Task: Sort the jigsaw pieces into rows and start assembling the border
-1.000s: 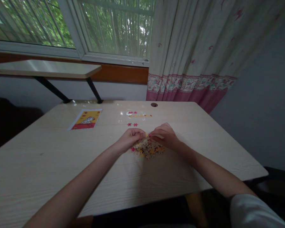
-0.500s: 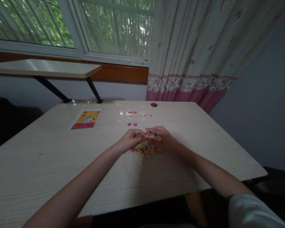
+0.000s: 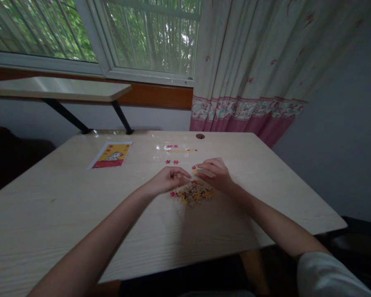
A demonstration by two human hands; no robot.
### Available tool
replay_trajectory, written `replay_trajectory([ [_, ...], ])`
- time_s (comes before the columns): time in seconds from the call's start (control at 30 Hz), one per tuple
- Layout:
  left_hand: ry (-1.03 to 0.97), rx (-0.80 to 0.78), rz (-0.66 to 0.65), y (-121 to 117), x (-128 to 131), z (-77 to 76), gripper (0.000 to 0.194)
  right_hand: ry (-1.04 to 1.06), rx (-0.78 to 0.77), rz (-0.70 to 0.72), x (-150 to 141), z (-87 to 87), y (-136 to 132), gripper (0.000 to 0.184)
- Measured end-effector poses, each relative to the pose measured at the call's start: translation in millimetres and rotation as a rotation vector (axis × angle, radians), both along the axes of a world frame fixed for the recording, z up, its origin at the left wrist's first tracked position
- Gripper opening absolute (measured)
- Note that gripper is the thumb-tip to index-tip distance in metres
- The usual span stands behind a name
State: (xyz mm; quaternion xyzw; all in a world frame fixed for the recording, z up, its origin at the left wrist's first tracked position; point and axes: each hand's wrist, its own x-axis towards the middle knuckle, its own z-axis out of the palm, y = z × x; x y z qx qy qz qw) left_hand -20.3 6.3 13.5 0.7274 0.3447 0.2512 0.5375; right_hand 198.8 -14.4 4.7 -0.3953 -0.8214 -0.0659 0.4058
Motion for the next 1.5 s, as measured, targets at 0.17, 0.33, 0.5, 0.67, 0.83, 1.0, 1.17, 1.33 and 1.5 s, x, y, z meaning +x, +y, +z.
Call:
replay_trajectory([
  [0.17,0.131,0.074,-0.089,4,-13,4.0,0.025,0.083,0.067,-0.098,8,1.0,6,0.022],
  [0.33,0.255,0.319,-0.245,-4,-7,6.1,0.023,0.088,0.042,-0.119,9,-0.5,9,0.022],
  [0.5,0.291,0.413,-0.276,-9,-1,7.5,0.017,0.101,0.058,-0.112,10,0.2,9,0.022],
  [0.67,0.283,0.437,-0.289,-9,-1,3.4,0.013,0.127,0.053,-0.098,11,-0.5,12,0.022],
  [0.83,0.266,0.444,-0.301,-11,-1,3.6,0.011,0.163,0.066,-0.094,13,0.1,12,0.021],
  [1.0,0.243,0.452,-0.313,-12,-1,6.4,0.014,0.210,-0.026,-0.105,18,1.1,20,0.022],
  [1.17,0.224,0.444,-0.302,-11,-1,6.7,0.020,0.260,-0.275,-0.222,34,-14.5,63,0.024],
  [1.33,0.207,0.428,-0.300,-11,-2,6.6,0.023,0.137,-0.502,-0.358,46,-30.6,105,0.024],
  [1.5,0.184,0.392,-0.310,-12,-2,9.2,0.028,0.036,-0.588,-0.434,41,-28.9,118,0.026],
])
